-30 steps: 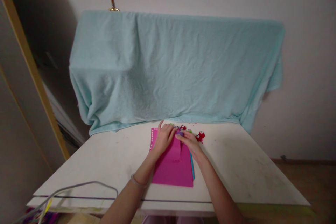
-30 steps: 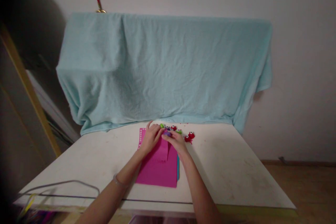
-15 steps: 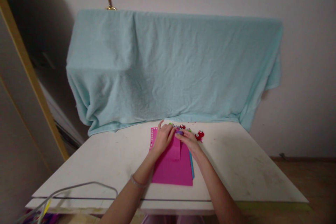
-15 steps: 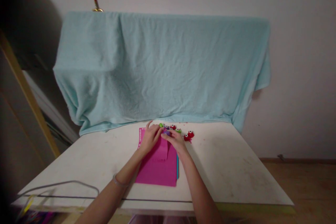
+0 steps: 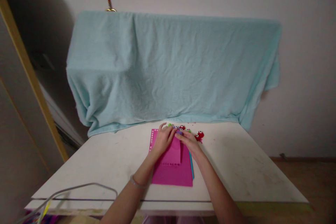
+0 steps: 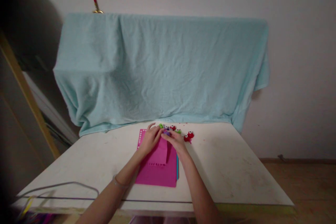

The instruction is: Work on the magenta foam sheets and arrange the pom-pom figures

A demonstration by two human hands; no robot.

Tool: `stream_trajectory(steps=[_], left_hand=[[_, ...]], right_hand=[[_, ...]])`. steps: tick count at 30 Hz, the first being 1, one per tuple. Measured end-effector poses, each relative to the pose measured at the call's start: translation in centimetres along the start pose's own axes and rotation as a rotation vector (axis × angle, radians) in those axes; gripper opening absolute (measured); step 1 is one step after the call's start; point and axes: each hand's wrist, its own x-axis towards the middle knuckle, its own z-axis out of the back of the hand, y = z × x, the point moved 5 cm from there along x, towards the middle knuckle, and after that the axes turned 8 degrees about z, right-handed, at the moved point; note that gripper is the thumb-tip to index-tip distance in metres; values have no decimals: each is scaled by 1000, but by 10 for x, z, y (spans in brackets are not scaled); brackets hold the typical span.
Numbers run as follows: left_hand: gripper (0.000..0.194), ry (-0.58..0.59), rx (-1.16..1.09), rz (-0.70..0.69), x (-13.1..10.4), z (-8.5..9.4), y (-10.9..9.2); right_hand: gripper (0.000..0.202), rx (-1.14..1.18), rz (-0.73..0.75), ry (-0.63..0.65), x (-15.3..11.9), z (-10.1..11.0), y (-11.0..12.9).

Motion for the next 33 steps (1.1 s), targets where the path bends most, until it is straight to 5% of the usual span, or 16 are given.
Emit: stream_trajectory(steps=[33], left_hand=[[22,-9,-9,11,0,3,1]], right_hand=[[36,-24,24,-16,-2,0,7]])
